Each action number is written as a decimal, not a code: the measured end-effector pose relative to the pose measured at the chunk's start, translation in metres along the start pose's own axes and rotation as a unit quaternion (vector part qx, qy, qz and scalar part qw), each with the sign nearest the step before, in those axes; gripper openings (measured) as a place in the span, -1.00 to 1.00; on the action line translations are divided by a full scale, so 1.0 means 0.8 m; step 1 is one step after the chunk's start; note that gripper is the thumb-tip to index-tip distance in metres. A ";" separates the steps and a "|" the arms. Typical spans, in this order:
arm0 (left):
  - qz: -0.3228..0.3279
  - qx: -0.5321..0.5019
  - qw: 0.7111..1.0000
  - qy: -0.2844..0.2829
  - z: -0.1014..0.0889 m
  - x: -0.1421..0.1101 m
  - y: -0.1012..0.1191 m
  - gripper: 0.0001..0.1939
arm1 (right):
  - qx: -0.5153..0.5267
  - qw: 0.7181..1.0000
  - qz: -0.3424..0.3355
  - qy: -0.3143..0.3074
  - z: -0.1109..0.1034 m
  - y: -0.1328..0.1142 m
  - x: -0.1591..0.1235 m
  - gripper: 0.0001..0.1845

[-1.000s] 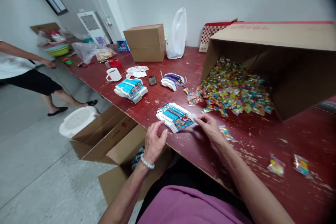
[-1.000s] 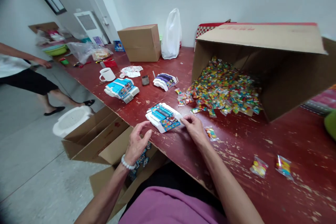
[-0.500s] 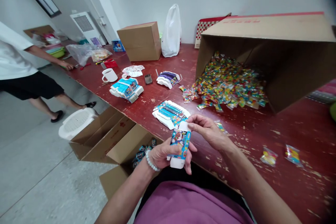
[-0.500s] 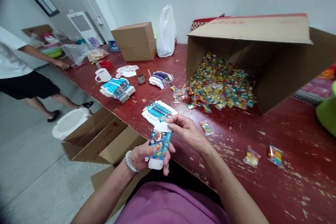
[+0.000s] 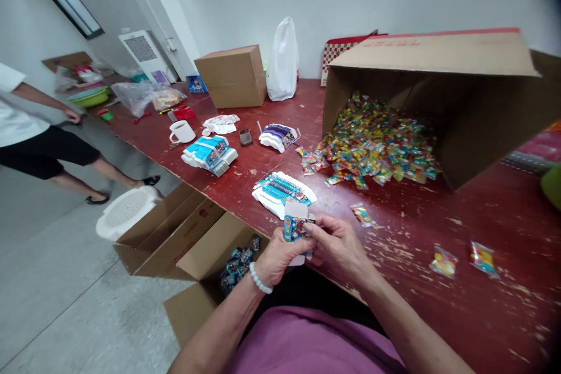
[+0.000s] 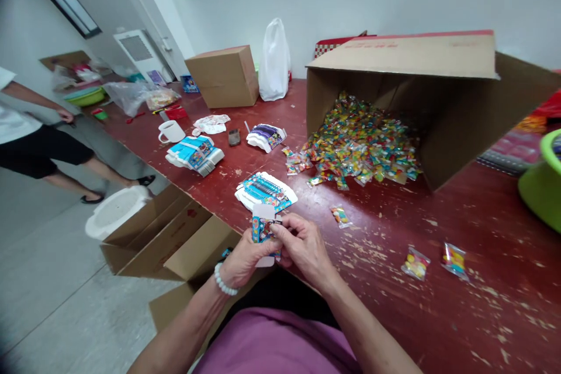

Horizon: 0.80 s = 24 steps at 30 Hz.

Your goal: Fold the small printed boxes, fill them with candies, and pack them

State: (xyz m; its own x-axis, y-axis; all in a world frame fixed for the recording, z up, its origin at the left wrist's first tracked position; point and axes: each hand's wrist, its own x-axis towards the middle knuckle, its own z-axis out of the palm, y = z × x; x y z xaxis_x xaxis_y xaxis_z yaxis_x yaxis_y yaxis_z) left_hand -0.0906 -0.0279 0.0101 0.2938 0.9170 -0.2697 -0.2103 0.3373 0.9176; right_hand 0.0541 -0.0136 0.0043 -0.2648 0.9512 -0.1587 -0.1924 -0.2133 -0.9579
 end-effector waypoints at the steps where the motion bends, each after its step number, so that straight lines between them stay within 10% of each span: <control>1: 0.008 0.016 1.000 0.004 -0.001 0.000 0.001 -0.69 | -0.038 0.999 -0.024 0.020 -0.004 0.000 0.003 -0.65; 10: 0.107 -0.022 0.985 0.130 0.001 -0.010 0.000 -0.28 | -0.031 0.993 -0.073 0.092 -0.012 0.008 0.012 -0.45; 24: 0.052 0.047 0.996 0.058 -0.013 -0.004 0.015 -0.68 | -0.077 0.996 -0.051 0.008 -0.028 -0.010 0.014 -0.66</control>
State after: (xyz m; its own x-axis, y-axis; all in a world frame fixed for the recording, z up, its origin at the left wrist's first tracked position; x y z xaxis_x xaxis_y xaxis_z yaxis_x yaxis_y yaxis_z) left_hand -0.1034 -0.0250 0.0188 0.1634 0.9663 -0.1990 -0.1433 0.2228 0.9643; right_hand 0.0740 0.0042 0.0050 -0.2355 0.9699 -0.0621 -0.0703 -0.0808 -0.9942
